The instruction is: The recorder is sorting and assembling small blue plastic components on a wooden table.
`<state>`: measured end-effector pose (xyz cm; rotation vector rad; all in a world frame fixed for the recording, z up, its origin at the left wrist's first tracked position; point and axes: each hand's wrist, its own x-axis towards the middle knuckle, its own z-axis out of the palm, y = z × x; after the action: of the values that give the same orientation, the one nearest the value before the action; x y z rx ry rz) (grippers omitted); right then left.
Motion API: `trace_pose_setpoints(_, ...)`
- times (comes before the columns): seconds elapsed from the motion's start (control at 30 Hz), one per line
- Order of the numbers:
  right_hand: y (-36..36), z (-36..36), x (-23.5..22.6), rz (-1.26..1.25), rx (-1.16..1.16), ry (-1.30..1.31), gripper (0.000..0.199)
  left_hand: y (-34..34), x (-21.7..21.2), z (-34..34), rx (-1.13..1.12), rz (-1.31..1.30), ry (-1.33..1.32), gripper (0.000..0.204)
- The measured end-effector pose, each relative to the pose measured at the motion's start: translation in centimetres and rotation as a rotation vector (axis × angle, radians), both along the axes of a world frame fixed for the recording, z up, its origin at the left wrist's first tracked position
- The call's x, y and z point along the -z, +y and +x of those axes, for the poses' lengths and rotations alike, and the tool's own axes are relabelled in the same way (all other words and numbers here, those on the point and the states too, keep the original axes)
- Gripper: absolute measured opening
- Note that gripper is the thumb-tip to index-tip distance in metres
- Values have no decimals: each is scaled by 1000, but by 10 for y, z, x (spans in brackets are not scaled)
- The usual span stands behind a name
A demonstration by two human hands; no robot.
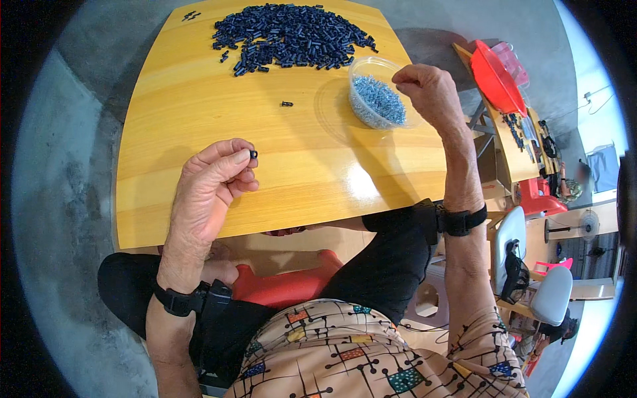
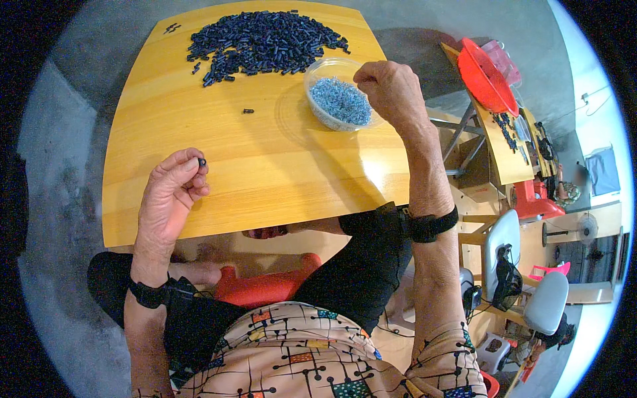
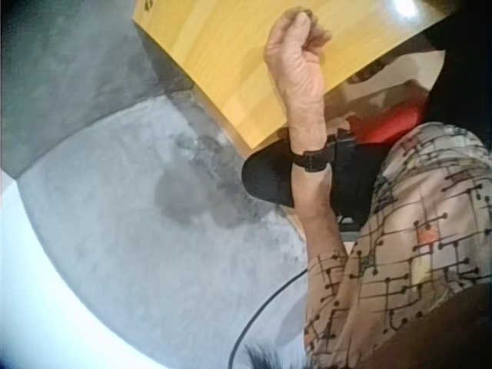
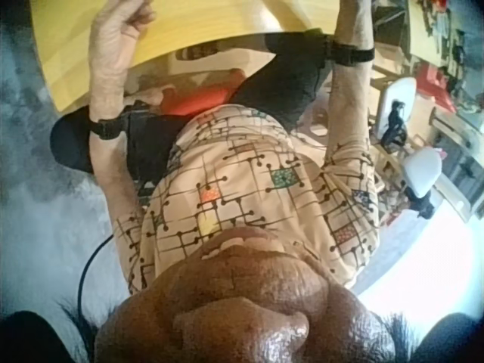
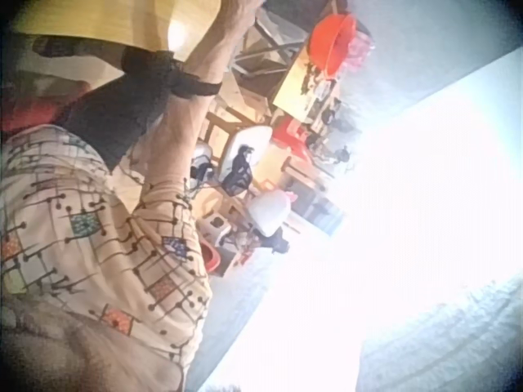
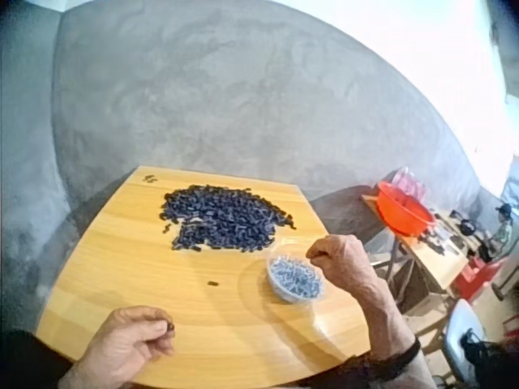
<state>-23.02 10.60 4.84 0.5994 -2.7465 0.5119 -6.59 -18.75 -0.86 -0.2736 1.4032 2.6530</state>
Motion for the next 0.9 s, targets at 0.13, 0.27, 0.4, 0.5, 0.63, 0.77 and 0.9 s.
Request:
trace_pose_setpoints(0.13, -4, 0, 6, 404, -69, -52, 16, 1, -1, 0, 7, 2, -14, 14)
trace_pose_setpoints(0.27, -14, -5, 16, 428, -81, 5, 17, 3, 1, -1, 3, -25, 0, 14)
trace_pose_setpoints(0.4, -9, -8, 16, 308, -65, -38, 15, 1, 2, 0, 9, -4, 0, 15)
trace_pose_setpoints(0.5, -7, -7, 14, 332, -40, -113, 10, 0, 2, 0, 13, 0, -1, 15)
trace_pose_setpoints(0.63, -8, -6, 20, 300, -122, -46, 10, 1, 1, 0, 2, -3, -13, 15)
trace_pose_setpoints(0.77, -14, -5, 18, 230, -170, -75, 12, 2, 1, 0, 19, -6, -4, 14)
trace_pose_setpoints(0.9, -17, -4, 14, 176, -154, -191, 12, 2, 1, -1, 6, -9, -13, 14)
